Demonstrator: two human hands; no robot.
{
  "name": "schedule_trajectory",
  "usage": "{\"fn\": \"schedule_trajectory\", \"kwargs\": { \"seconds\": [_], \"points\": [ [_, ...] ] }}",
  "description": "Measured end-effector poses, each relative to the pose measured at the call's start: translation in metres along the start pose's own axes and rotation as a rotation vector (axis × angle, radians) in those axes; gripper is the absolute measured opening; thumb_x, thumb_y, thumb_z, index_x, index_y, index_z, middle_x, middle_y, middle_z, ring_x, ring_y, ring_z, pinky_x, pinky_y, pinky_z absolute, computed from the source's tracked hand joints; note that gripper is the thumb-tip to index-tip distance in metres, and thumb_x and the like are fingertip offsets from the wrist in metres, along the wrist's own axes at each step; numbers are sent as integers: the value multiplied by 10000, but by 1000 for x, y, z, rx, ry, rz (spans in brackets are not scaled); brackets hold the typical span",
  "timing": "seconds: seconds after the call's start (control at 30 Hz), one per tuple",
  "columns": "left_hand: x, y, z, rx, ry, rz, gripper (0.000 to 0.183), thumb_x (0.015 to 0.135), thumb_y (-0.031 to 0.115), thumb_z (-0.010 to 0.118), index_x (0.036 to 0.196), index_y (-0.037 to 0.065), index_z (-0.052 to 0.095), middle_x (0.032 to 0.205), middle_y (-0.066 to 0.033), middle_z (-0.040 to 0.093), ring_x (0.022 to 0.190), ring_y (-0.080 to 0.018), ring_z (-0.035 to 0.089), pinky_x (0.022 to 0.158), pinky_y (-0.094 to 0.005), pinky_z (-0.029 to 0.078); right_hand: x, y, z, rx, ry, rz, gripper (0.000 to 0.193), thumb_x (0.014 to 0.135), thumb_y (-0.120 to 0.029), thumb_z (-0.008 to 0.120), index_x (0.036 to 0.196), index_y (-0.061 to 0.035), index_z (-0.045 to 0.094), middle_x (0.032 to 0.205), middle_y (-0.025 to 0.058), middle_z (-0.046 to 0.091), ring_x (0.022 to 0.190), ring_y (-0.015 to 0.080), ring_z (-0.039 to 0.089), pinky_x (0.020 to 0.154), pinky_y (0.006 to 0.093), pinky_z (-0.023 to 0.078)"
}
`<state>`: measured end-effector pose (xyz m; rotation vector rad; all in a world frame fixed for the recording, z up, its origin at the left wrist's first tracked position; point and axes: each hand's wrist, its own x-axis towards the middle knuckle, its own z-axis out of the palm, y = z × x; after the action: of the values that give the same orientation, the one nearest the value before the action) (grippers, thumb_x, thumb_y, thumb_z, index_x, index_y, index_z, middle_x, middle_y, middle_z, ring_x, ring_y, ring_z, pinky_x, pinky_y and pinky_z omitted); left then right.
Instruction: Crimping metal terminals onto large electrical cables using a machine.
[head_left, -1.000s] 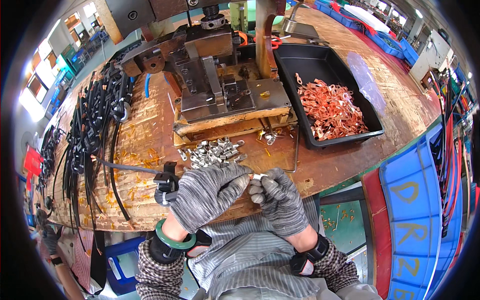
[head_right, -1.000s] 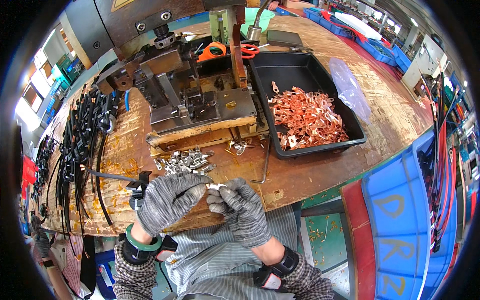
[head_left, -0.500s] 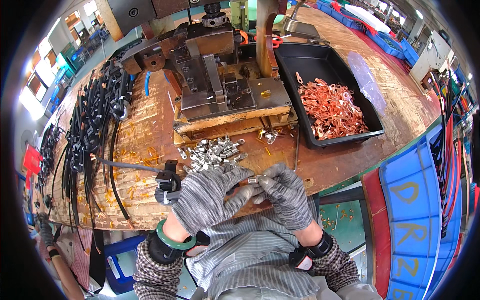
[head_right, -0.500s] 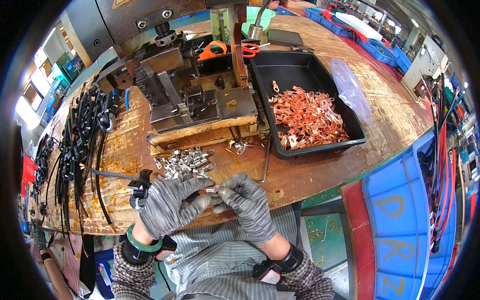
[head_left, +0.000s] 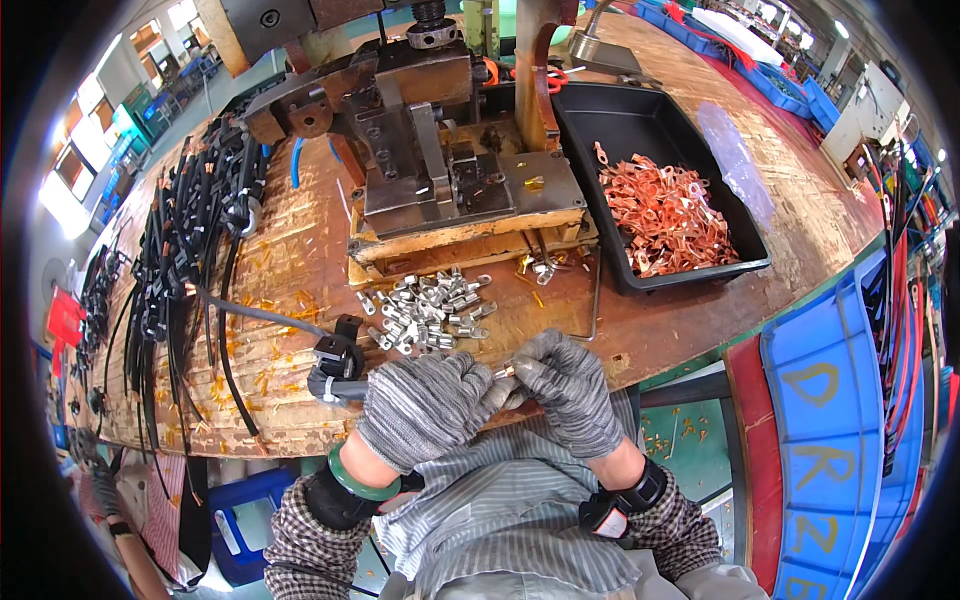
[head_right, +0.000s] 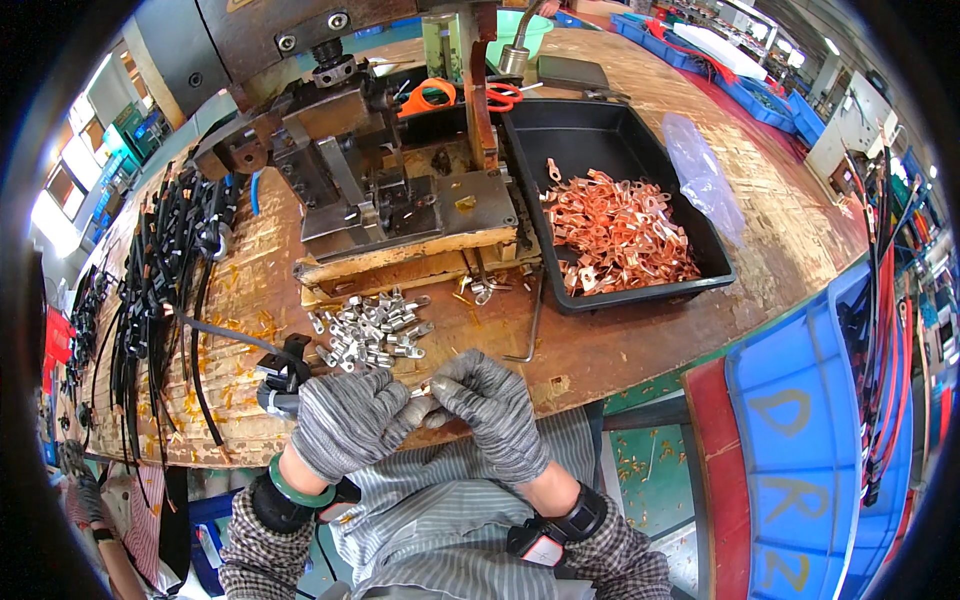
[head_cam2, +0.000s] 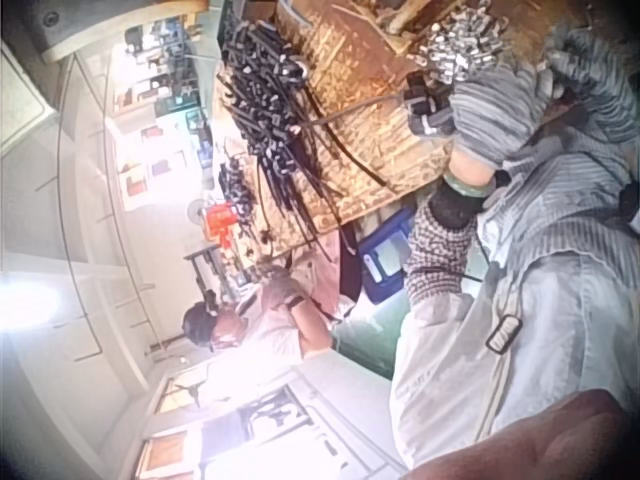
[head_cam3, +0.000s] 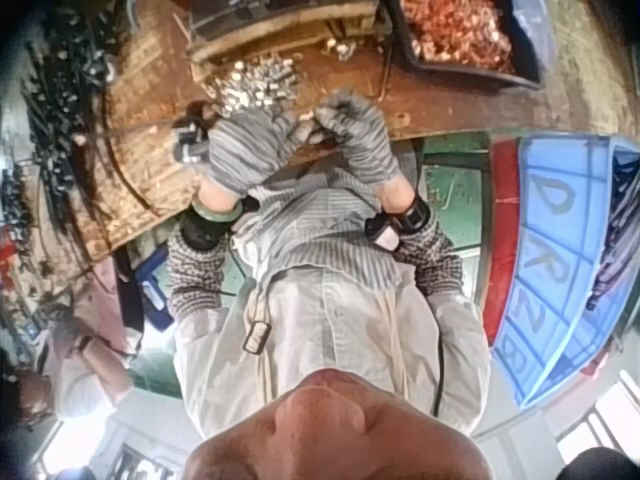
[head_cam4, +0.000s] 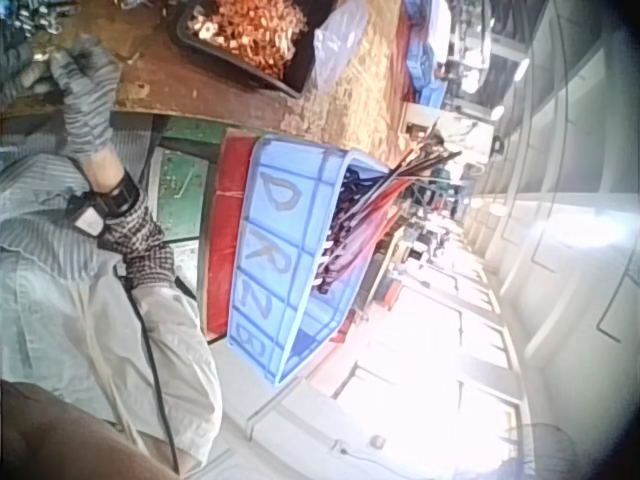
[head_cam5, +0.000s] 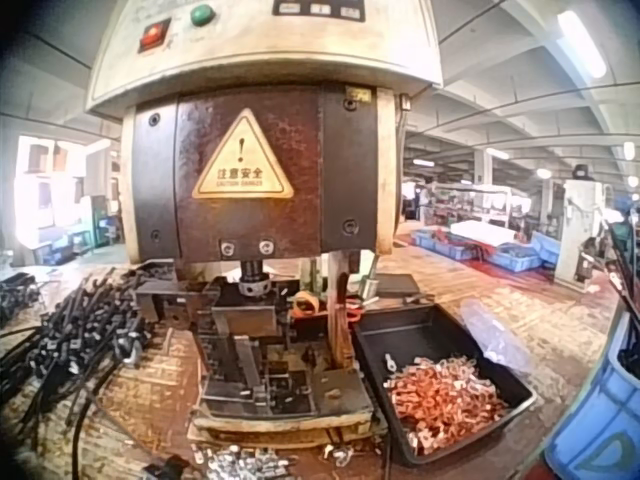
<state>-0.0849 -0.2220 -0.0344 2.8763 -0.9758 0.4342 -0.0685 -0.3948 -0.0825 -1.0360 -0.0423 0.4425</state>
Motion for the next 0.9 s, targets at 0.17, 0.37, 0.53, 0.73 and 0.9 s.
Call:
{"fn": "schedule_trajectory", "kwargs": {
  "seconds": [0.17,0.37,0.53,0.73,0.9],
  "points": [
    [-6,-1,4,5,-25,-115,254,756,336,605,809,88,606,631,-48,525,545,-197,552,429,-330,399,3,9,1,35,-85,-63,112,822,-130,601,843,-32,552,758,39,602,677,109,590,621,228,493],
    [-37,-15,-19,-53,377,-124,557,671,505,678,969,48,568,922,-127,504,789,-272,525,683,-375,458,5,2,-1,-10,-37,8,130,816,-149,617,824,-41,545,756,32,608,676,101,591,617,220,489],
    [-109,-28,-7,-6,598,-593,637,614,432,754,1048,41,499,1050,-139,483,1008,-289,475,880,-400,391,11,8,2,8,-63,-38,114,820,-134,608,818,-42,541,743,31,598,684,104,596,615,215,488],
    [-123,-36,35,-659,495,-872,590,644,162,758,1126,40,439,1156,-94,417,1035,-228,477,897,-330,433,11,9,-2,-2,-62,-57,101,825,-114,596,815,-35,533,733,34,589,717,116,608,625,224,489],
    [-129,-49,54,-814,515,-937,698,687,56,705,1254,62,297,1219,-59,354,1057,-162,465,886,-302,455,8,8,-2,-1,-70,-73,103,825,-110,596,809,-31,533,733,41,593,707,119,606,628,229,487]
  ]
}}
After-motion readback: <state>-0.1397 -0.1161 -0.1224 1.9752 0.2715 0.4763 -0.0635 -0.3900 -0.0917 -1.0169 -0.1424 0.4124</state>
